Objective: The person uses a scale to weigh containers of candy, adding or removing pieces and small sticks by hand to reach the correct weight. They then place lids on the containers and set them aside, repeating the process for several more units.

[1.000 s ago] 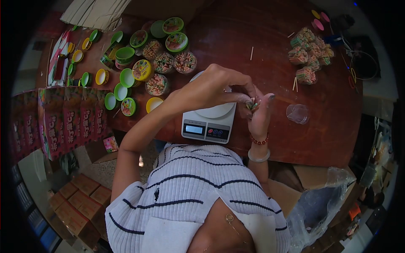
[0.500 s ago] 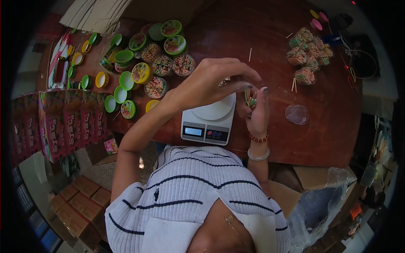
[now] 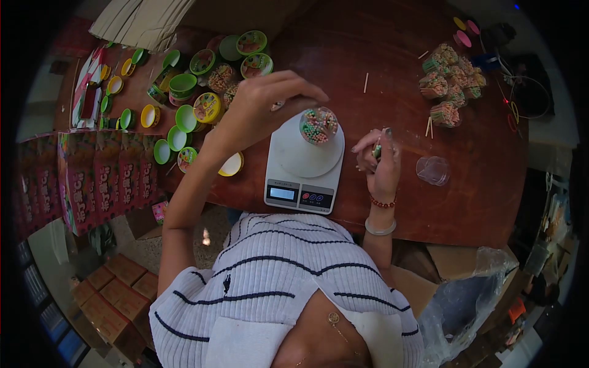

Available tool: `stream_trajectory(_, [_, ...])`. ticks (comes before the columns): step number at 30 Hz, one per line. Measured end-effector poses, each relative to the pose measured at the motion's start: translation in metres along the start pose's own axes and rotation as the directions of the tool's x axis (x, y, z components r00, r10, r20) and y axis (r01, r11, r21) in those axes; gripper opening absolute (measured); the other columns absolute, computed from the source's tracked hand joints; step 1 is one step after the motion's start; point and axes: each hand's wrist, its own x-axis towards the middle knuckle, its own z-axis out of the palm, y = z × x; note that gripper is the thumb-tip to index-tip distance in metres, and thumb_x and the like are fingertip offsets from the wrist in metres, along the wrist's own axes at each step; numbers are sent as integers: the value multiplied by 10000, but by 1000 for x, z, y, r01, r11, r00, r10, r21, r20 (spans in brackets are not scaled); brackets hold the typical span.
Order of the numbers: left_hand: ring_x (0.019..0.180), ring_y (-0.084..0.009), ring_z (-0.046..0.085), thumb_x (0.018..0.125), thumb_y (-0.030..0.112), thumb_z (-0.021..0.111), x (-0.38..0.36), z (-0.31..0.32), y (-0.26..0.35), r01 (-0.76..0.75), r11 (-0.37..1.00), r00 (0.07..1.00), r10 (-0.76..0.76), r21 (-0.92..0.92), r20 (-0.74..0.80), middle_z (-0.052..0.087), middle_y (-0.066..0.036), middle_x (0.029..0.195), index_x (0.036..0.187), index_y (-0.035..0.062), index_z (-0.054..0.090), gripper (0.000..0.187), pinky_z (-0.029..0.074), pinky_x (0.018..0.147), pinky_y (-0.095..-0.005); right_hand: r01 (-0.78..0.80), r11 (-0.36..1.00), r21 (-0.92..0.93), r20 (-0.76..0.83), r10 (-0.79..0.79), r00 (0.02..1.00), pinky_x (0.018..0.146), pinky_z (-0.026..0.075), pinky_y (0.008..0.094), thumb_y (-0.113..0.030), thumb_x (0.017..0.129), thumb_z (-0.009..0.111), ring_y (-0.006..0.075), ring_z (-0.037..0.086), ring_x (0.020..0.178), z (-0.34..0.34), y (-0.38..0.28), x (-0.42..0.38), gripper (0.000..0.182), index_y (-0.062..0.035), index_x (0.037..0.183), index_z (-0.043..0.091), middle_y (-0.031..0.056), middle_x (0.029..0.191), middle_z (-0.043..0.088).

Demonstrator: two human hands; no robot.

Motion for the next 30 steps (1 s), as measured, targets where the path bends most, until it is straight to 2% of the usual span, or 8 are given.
stream_trajectory(3, [827,-221,724,877,97,760,-11,12,-2,-67,998,997,68,-19,35,740,-36,941,1024,100,771,148,573,682,-318,-19,996,91,-92,27,995,424,210,242,-386,1146,353,23,255,444,-4,-1,1,601,5,807,659,-74,521,318])
stream_trajectory(7, [856,-232,716,872,111,757,-14,28,-3,-112,992,992,115,-49,56,738,-31,945,1037,100,763,166,572,697,-328,20,999,35,-106,-16,994,419,212,227,-392,1149,330,39,222,435,-9,-2,0,579,-10,822,616,-55,532,312])
stream_trajectory(10, [898,-214,701,866,136,763,-16,33,-7,-146,989,977,140,26,162,740,-18,963,1025,96,765,164,567,753,-340,25,999,35,-114,-21,993,417,212,226,-388,1150,328,39,224,434,-12,-1,-2,576,-9,827,618,-54,535,313])
stream_trajectory(12, [937,-199,681,857,150,774,-17,36,-12,-299,951,931,271,83,244,739,-11,974,1036,93,769,188,554,805,-352,19,998,63,-144,-10,990,423,202,240,-392,1145,350,29,242,437,-14,0,-3,600,2,808,652,-60,534,325])
stream_trajectory(13, [937,-199,681,857,150,774,-17,35,-11,-297,951,931,270,81,245,739,-11,974,1036,93,769,188,554,805,-352,16,998,63,-145,-7,989,423,202,240,-392,1145,350,29,242,437,-14,1,-5,600,2,808,652,-60,534,325])
stream_trajectory(18, [909,-211,659,857,100,775,-17,5,-13,-112,983,991,120,145,-50,731,-16,944,1082,93,775,225,531,831,-358,-2,996,84,-186,17,982,422,194,240,-402,1144,351,27,237,436,-20,4,-10,601,1,812,647,-62,536,324])
stream_trajectory(22, [891,-229,649,887,85,739,-22,-20,-15,-7,976,999,14,220,-30,716,-40,917,1114,98,772,230,520,827,-371,-22,995,100,-185,40,982,424,189,236,-397,1144,350,25,226,435,-24,6,-9,598,5,813,644,-63,536,321])
stream_trajectory(30, [914,-230,681,848,14,742,-32,-30,-17,-20,965,1000,25,263,-17,747,-59,1005,1105,86,767,269,558,798,-357,14,998,56,-198,-3,980,428,179,235,-381,1143,355,25,204,439,-23,-3,-10,583,6,817,642,-69,536,307])
